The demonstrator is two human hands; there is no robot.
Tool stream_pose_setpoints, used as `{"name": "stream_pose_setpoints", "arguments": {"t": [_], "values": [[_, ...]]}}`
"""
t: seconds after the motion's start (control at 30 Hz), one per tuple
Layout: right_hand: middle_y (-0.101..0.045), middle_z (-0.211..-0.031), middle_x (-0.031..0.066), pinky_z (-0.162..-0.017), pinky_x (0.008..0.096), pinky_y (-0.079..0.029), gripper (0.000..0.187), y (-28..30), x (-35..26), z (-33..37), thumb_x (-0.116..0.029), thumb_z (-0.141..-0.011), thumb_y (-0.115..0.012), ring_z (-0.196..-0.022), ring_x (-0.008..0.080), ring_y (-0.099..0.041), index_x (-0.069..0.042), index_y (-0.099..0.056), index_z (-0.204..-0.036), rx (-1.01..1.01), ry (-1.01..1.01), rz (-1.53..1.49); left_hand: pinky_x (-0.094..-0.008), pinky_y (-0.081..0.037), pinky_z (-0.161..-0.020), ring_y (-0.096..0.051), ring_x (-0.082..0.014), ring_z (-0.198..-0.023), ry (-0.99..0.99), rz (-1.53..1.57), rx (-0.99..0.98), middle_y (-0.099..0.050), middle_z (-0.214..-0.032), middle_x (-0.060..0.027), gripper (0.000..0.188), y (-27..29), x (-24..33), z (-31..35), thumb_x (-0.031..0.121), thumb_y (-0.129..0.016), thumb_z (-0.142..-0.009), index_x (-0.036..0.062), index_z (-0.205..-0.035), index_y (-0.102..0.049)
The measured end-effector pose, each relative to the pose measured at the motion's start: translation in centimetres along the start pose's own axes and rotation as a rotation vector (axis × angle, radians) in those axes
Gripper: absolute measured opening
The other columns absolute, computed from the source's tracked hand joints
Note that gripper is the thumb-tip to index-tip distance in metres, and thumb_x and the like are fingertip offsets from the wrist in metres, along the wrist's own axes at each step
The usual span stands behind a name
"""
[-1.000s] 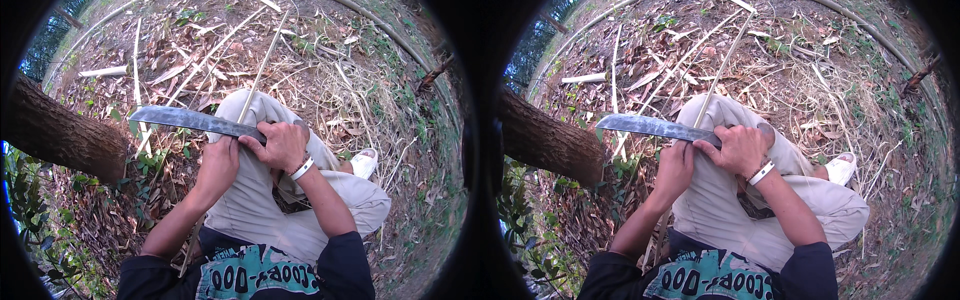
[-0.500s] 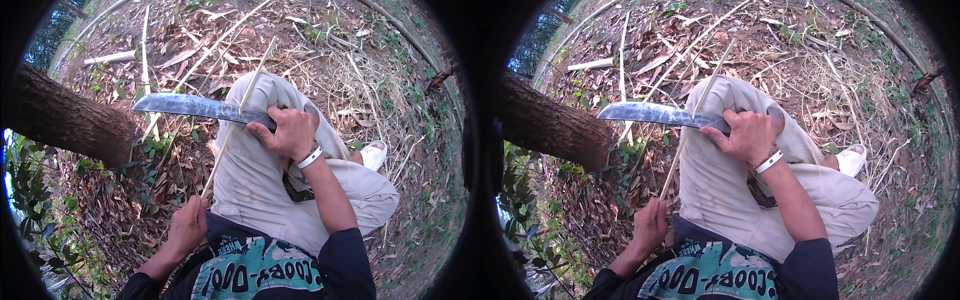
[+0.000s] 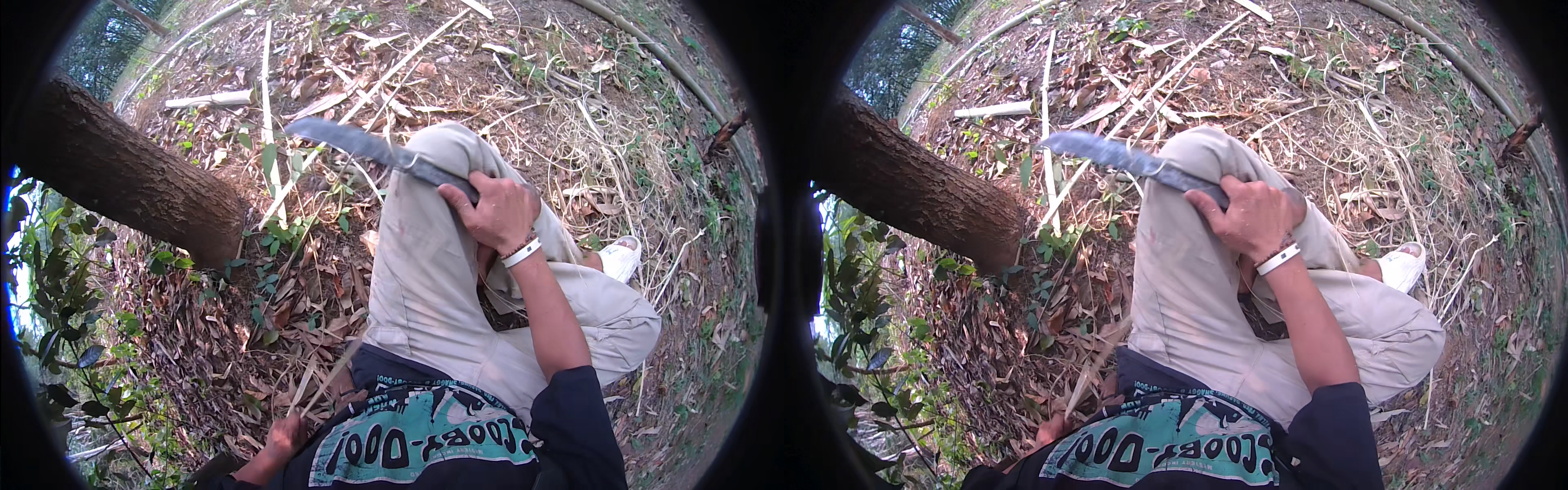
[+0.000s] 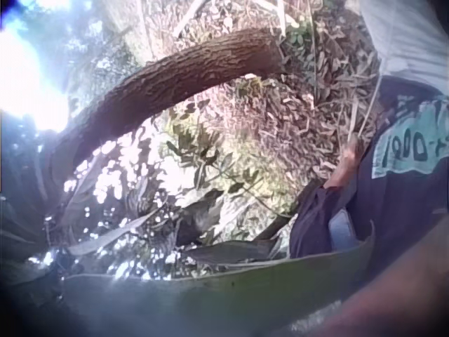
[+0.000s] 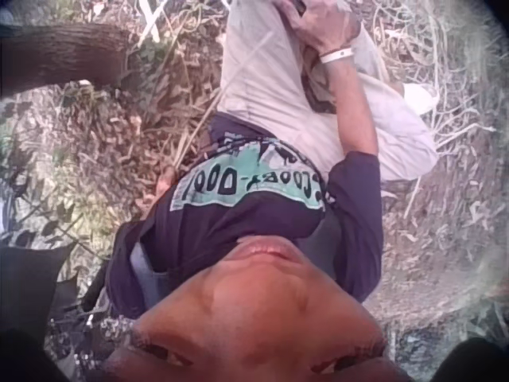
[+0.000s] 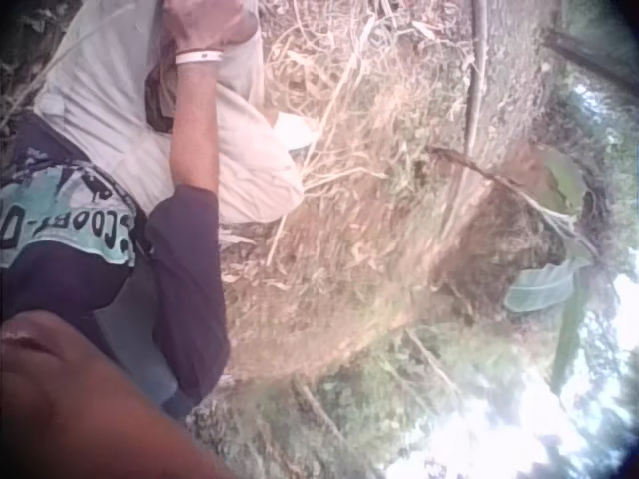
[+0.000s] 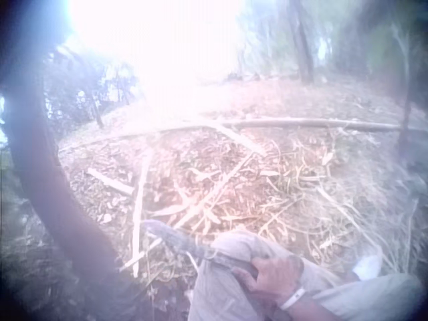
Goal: The person sits on the ground and uses a machete to sharpen thin wooden sticks. They hold the sticks against their leg and scrape the blade along the wood to create a pointed tip.
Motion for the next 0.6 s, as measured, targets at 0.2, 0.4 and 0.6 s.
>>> {"name": "stream_pose_setpoints", "arguments": {"t": [0.2, 0.4, 0.6], "values": [[-0.058, -0.058, 0.0198, -0.055, 0.0440, -0.046, 0.066, 2.0, 2.0, -3.3, -0.066, -0.090, -0.049, -0.063, 0.0391, -0.062, -0.004, -0.066, -0.072, -0.003, -0.083, -0.297, -0.0395, -0.040, -0.043, -0.054, -0.0292, -0.044, 0.026, 0.298, 0.536, -0.052, -0.056, -0.0130, 0.012, 9.0, 1.8, -3.6, 0.004, -0.045, -0.097, -0.0022, -0.091, -0.052], [-0.040, -0.052, 0.0027, -0.050, 0.0325, -0.032, 0.067, 4.5, 5.1, -2.7, -0.058, -0.097, -0.048, -0.053, 0.0123, -0.038, 0.001, -0.052, -0.065, 0.099, -0.148, -0.624, -0.0307, -0.038, -0.046, -0.050, -0.0133, -0.046, -0.298, 0.593, 0.257, -0.051, -0.055, -0.0069, 0.013, 13.7, 15.8, -20.5, 0.012, -0.053, -0.098, 0.0000, -0.093, -0.055], [-0.040, -0.048, -0.0025, -0.041, 0.0244, -0.029, 0.065, 3.5, 12.1, -1.4, -0.062, -0.097, -0.043, -0.041, 0.0073, -0.037, -0.008, -0.046, -0.060, 0.148, -0.479, -0.870, -0.0204, -0.032, -0.040, -0.041, -0.0024, -0.044, -0.337, 1.130, -0.020, -0.047, -0.056, 0.0039, 0.027, 16.1, 24.1, -29.1, 0.023, -0.050, -0.102, 0.0036, -0.084, -0.055]]}}
Point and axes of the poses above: each hand's wrist, its own z-axis away from the middle knuckle, its own y-axis out of the back of the hand, x = y × z, the point moved 7 cm from there along -z, towards the middle knuckle
